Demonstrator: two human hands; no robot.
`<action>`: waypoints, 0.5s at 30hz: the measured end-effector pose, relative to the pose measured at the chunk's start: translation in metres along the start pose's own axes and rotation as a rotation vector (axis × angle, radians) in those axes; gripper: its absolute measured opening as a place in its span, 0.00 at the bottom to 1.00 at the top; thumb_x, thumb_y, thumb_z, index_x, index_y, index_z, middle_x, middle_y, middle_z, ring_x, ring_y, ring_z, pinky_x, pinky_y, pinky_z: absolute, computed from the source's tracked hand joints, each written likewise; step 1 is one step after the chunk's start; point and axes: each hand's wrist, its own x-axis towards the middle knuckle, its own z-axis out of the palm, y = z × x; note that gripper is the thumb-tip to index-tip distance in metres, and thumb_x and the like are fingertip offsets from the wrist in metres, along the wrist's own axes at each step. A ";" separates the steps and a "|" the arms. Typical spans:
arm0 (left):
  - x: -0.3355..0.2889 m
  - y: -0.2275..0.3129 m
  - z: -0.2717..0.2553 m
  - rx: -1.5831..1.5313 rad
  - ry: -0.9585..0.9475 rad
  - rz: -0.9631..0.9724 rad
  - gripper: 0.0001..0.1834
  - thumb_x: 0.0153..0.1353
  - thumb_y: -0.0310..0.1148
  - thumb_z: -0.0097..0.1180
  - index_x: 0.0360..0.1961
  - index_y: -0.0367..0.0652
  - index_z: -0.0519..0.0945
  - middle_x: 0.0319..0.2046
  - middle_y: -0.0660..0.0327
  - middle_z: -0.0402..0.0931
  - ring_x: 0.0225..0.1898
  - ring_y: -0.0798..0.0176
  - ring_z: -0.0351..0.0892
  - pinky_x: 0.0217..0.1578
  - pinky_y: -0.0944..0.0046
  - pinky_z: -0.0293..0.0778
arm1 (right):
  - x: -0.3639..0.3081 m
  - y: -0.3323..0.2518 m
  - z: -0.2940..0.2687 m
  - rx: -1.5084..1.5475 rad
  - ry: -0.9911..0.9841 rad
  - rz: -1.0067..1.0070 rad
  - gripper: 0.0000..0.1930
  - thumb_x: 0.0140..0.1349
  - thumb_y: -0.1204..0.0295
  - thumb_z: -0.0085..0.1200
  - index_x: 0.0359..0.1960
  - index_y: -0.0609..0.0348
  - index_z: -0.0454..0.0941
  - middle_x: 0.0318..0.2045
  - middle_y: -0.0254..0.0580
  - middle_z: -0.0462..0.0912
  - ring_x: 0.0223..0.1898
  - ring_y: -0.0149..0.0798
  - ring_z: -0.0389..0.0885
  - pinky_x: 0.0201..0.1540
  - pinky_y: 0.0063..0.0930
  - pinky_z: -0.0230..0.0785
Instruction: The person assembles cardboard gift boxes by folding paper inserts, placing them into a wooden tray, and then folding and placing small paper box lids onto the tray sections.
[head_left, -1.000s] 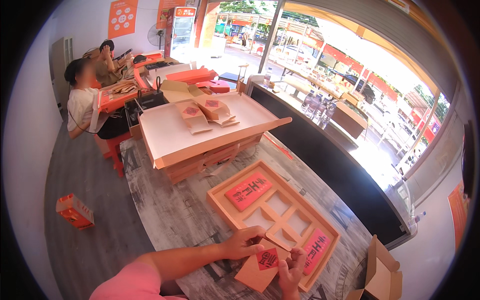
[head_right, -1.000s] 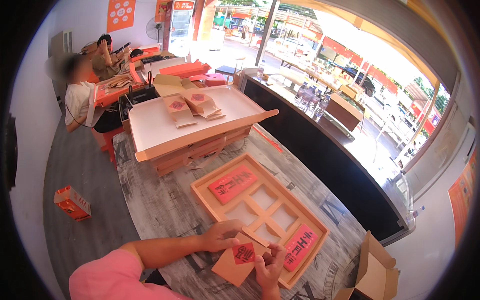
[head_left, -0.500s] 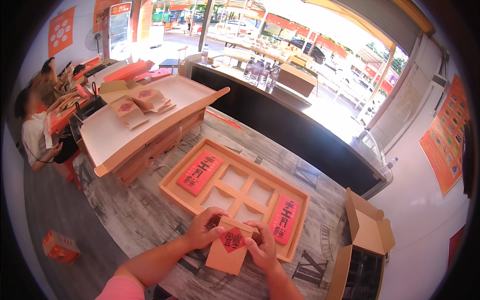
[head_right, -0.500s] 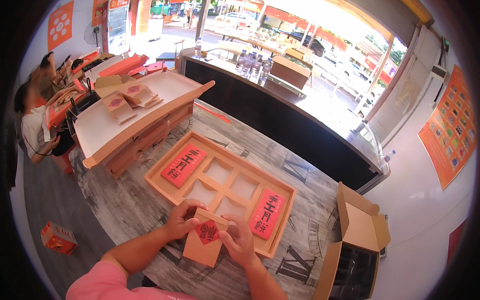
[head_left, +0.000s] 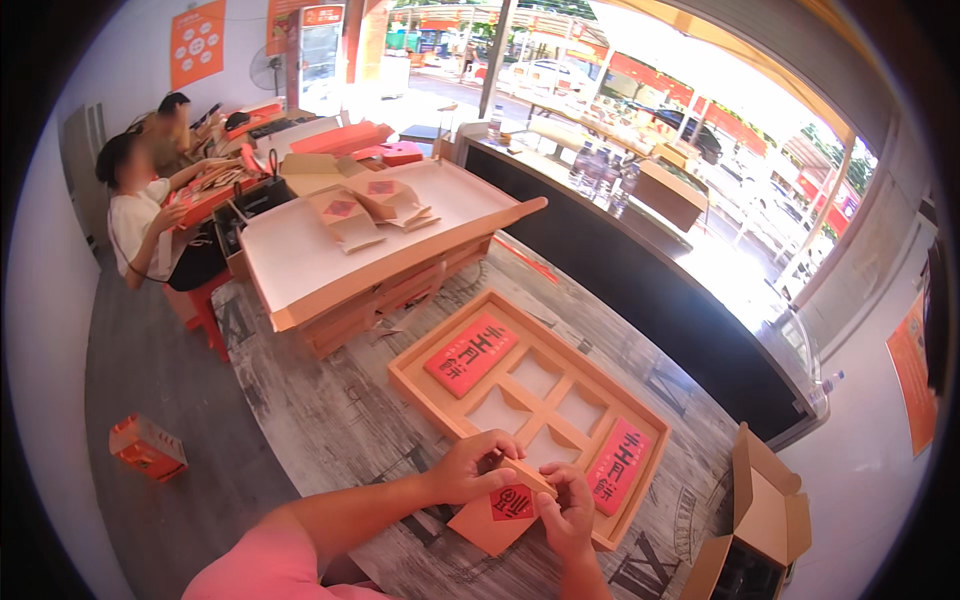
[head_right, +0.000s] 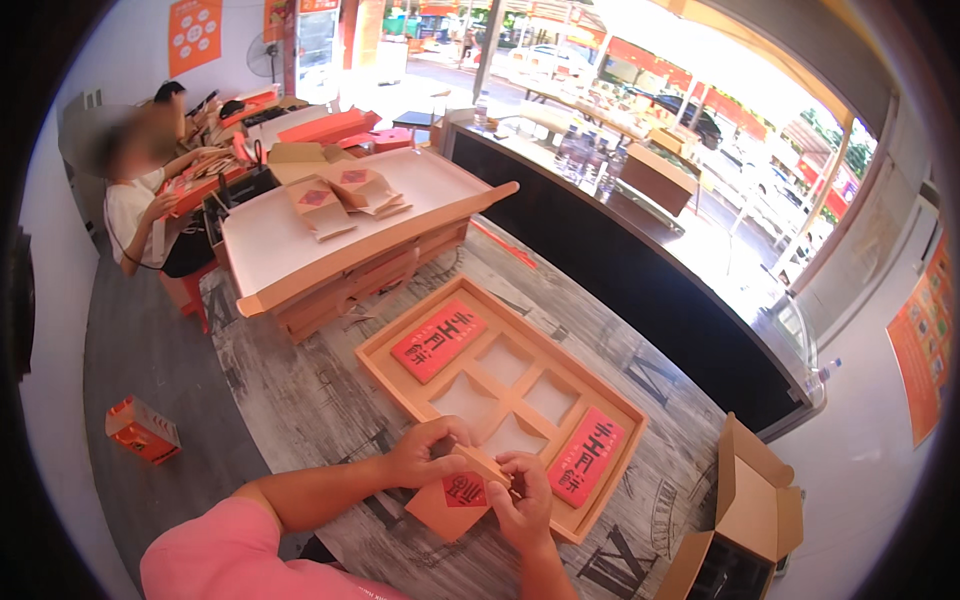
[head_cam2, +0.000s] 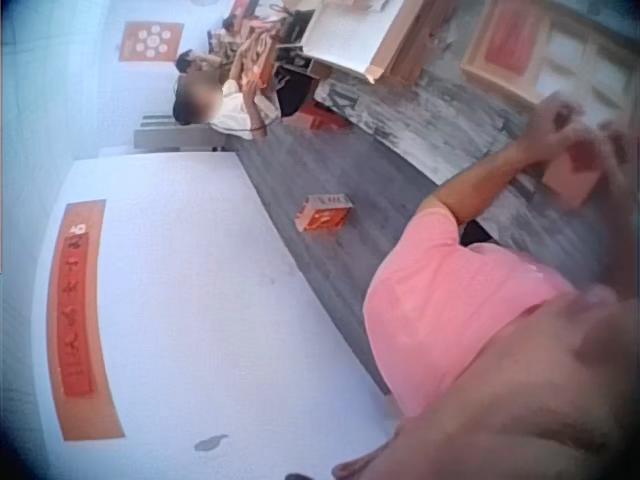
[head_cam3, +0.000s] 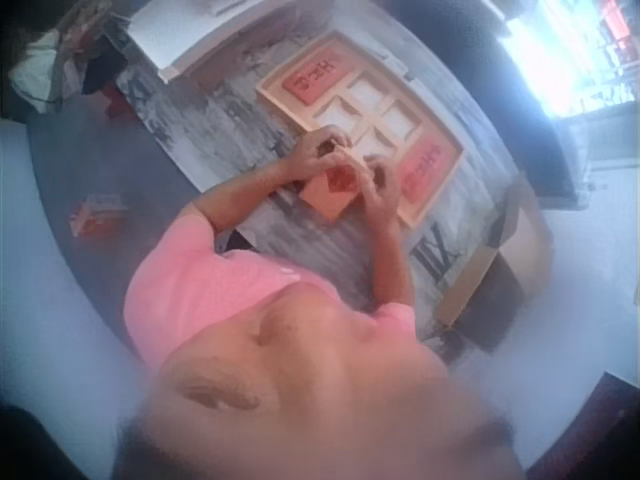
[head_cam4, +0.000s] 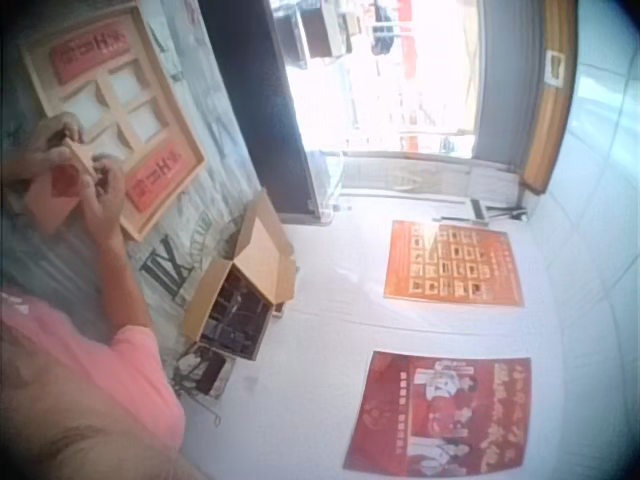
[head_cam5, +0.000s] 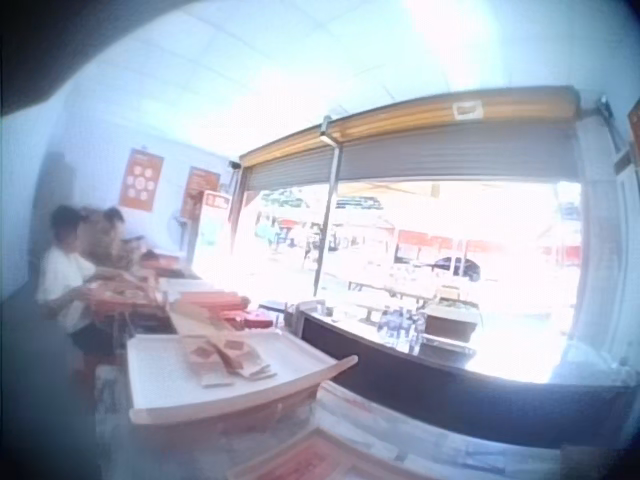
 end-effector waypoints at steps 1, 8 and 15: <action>-0.002 0.003 0.000 0.018 -0.003 -0.061 0.16 0.67 0.34 0.63 0.51 0.39 0.76 0.51 0.57 0.77 0.54 0.64 0.76 0.57 0.62 0.71 | 0.000 0.003 0.002 -0.023 -0.014 -0.022 0.12 0.65 0.82 0.56 0.47 0.62 0.70 0.53 0.46 0.73 0.48 0.33 0.77 0.51 0.26 0.73; -0.003 -0.002 0.010 0.119 0.143 0.160 0.17 0.63 0.30 0.63 0.52 0.43 0.76 0.41 0.65 0.77 0.33 0.73 0.71 0.38 0.68 0.72 | 0.002 0.009 0.003 -0.091 -0.035 -0.074 0.13 0.59 0.85 0.55 0.44 0.61 0.69 0.53 0.49 0.73 0.53 0.36 0.75 0.57 0.29 0.70; -0.001 0.003 0.016 0.179 0.137 0.158 0.20 0.62 0.31 0.62 0.54 0.41 0.74 0.35 0.62 0.71 0.35 0.66 0.72 0.42 0.65 0.73 | -0.012 0.018 -0.010 -0.206 -0.002 0.018 0.11 0.62 0.78 0.63 0.42 0.59 0.73 0.52 0.48 0.76 0.52 0.38 0.77 0.50 0.30 0.73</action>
